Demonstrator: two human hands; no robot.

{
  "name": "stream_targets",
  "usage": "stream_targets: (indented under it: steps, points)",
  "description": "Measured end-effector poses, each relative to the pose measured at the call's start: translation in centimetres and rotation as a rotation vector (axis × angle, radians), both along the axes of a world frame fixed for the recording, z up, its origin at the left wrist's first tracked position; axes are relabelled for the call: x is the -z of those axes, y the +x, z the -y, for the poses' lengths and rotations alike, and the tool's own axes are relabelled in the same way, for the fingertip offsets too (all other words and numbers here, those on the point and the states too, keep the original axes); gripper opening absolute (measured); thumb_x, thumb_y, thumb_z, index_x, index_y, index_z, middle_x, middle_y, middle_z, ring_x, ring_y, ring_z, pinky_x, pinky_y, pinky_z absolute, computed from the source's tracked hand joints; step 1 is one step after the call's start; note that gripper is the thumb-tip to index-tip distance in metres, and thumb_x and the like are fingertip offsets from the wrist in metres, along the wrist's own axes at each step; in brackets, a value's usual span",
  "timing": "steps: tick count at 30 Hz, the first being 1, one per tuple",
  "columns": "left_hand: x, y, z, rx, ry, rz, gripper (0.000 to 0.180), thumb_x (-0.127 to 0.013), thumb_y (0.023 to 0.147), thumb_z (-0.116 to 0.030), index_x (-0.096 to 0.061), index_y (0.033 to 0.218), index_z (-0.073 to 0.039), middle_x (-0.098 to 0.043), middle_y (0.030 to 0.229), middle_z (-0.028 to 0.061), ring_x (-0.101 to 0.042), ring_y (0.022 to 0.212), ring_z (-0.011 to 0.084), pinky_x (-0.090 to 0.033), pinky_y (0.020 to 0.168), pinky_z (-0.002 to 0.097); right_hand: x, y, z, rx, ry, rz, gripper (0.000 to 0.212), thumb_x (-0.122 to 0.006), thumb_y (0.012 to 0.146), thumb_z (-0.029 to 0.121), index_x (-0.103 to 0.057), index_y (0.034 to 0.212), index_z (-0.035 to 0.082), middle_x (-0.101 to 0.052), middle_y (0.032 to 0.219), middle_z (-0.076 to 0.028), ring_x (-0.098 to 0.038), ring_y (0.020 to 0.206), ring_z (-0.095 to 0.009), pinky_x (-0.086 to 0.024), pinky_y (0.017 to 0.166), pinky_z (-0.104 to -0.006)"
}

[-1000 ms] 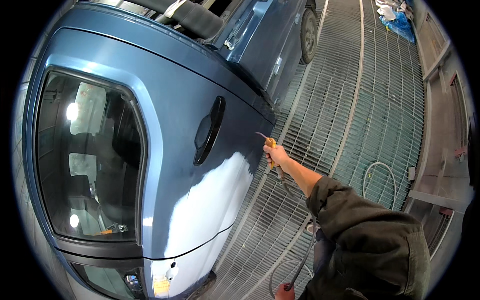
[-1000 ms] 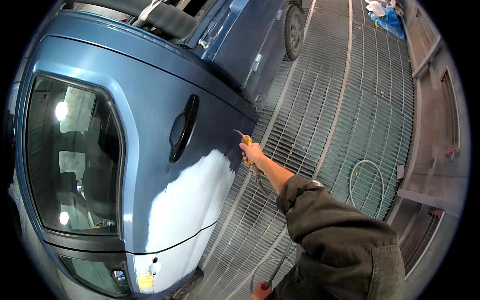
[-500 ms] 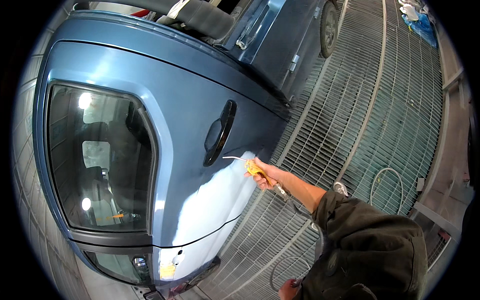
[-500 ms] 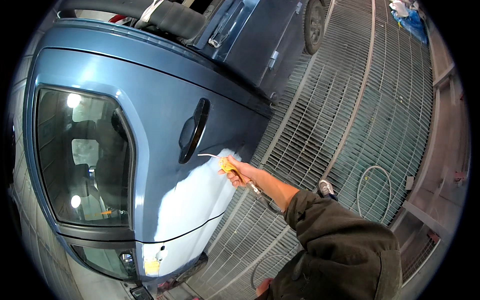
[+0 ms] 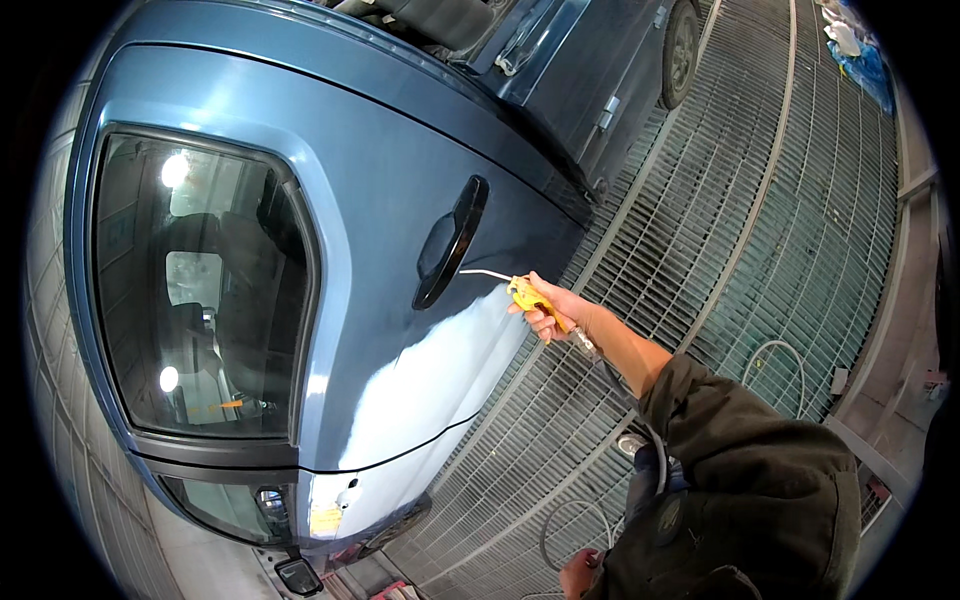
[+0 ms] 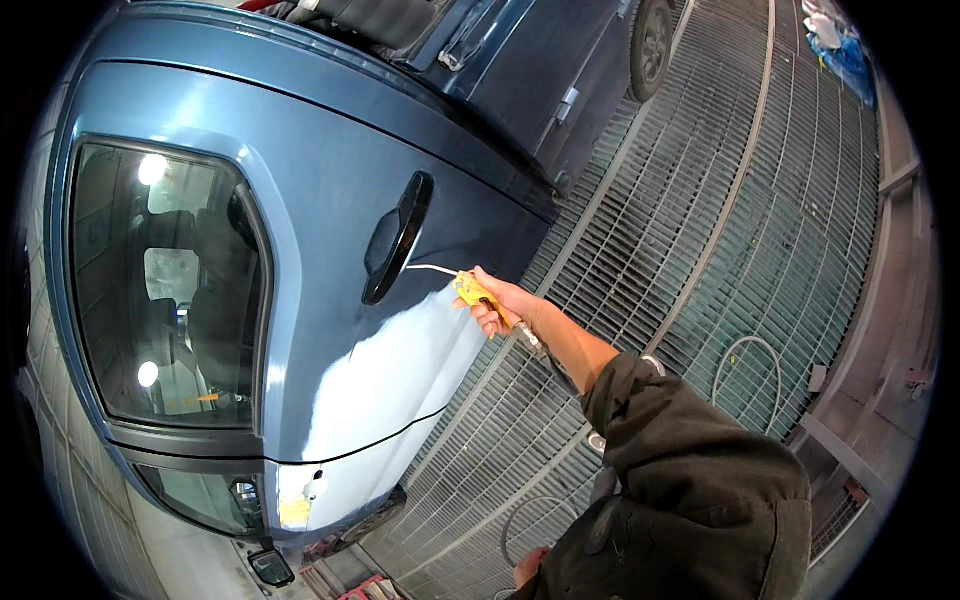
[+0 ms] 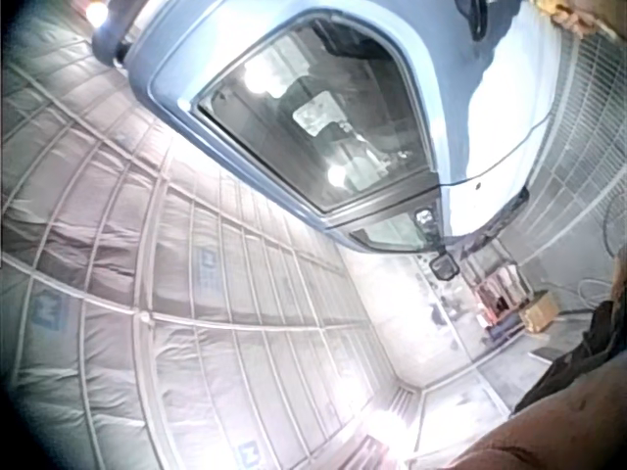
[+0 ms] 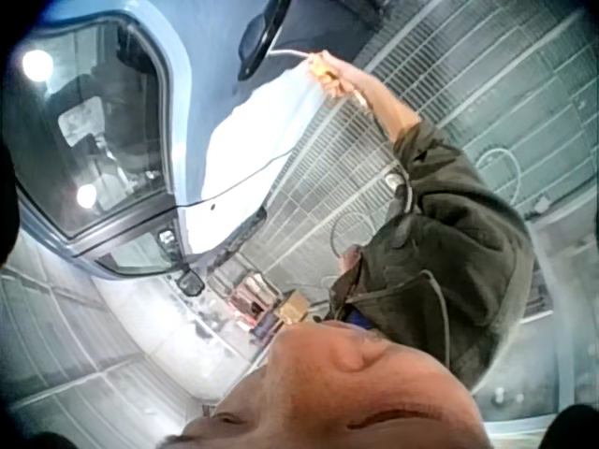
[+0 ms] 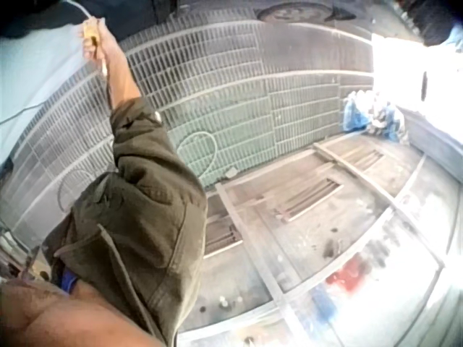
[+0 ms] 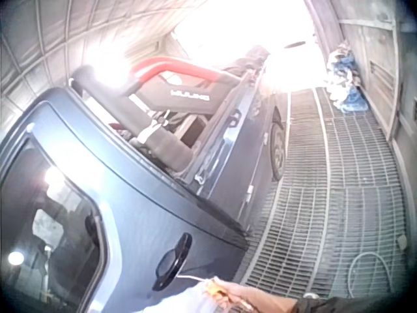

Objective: The person uses a yellow air blow gun to clean the exterior of a blue pickup truck. They direct compressed air along the door seams, window edges, door handle, and lower body panels to remove dust and debris. The person opens the driver's door to clean the door jamb and interior edges before closing it and continuing along the side of the vehicle.

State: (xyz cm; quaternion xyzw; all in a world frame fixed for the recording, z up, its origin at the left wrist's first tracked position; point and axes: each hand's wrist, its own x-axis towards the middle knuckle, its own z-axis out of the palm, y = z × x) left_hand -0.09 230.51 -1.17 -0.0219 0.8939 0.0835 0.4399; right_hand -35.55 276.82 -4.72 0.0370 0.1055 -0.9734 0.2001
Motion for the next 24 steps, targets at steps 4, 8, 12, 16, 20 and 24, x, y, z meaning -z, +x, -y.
stream_targets:
  steps: [4, 8, 12, 16, 20, 24]
  points:
    - [-1.5, -0.7, -1.4, -0.025, -0.004, 0.056, 0.037, -0.055, 0.089, -0.038, -0.063, 0.115, -0.012, -0.066, 0.108, 0.0124, -0.061, 0.106, 0.0288, -0.046, 0.089, 0.0411, 2.0, 0.7, 1.7, 0.050, -0.127, 0.030, 0.077, -0.033, 0.090, 0.073, -0.059, 0.109, 0.003, -0.039, 0.059, 0.006, -0.034, 0.045, -0.007, -0.035, 0.045, -0.0217]
    - [-0.3, 1.9, 2.6, -0.078, 0.210, -0.129, 0.023, -0.057, 0.089, -0.031, -0.067, 0.103, -0.015, -0.069, 0.091, 0.0075, -0.066, 0.092, 0.0258, -0.049, 0.078, 0.0353, 0.5, 0.6, 5.8, 0.094, -0.199, 0.134, 0.073, -0.040, 0.090, 0.070, -0.058, 0.109, 0.001, -0.040, 0.058, 0.006, -0.037, 0.046, -0.005, -0.036, 0.045, -0.0211]
    - [-0.9, 1.8, 2.4, -0.111, 0.283, -0.133, 0.027, -0.060, 0.086, -0.034, -0.067, 0.105, -0.017, -0.069, 0.093, 0.0076, -0.066, 0.094, 0.0279, -0.049, 0.080, 0.0361, 0.2, 0.2, 9.5, -0.012, -0.261, 0.082, 0.074, -0.040, 0.090, 0.071, -0.058, 0.110, 0.001, -0.042, 0.058, 0.007, -0.037, 0.045, -0.005, -0.038, 0.046, -0.0208]
    - [-0.4, 3.1, 3.9, -0.033, 0.053, -0.129, 0.030, -0.061, 0.083, -0.036, -0.068, 0.105, -0.017, -0.070, 0.096, 0.0073, -0.066, 0.097, 0.0288, -0.048, 0.083, 0.0367, 0.0, 0.1, 9.4, 0.075, -0.361, 0.090, 0.073, -0.040, 0.090, 0.070, -0.059, 0.110, 0.003, -0.043, 0.060, 0.007, -0.038, 0.045, -0.002, -0.037, 0.046, -0.0181]
    - [-0.7, 3.3, 3.4, -0.127, 0.161, -0.180, 0.029, -0.062, 0.083, -0.035, -0.069, 0.103, -0.016, -0.070, 0.096, 0.0079, -0.066, 0.096, 0.0288, -0.048, 0.083, 0.0372, -0.2, -0.8, 6.3, 0.146, -0.340, 0.037, 0.070, -0.042, 0.090, 0.069, -0.058, 0.111, 0.004, -0.045, 0.061, 0.007, -0.041, 0.045, 0.000, -0.041, 0.046, -0.0159]
    - [-1.1, 2.6, 1.7, -0.113, 0.139, -0.122, 0.029, -0.062, 0.083, -0.035, -0.069, 0.104, -0.018, -0.070, 0.096, 0.0079, -0.066, 0.097, 0.0276, -0.048, 0.083, 0.0369, 0.2, -0.7, 5.9, 0.130, -0.311, 0.064, 0.073, -0.040, 0.089, 0.071, -0.057, 0.112, 0.003, -0.044, 0.062, 0.007, -0.040, 0.046, -0.002, -0.039, 0.046, -0.0183]
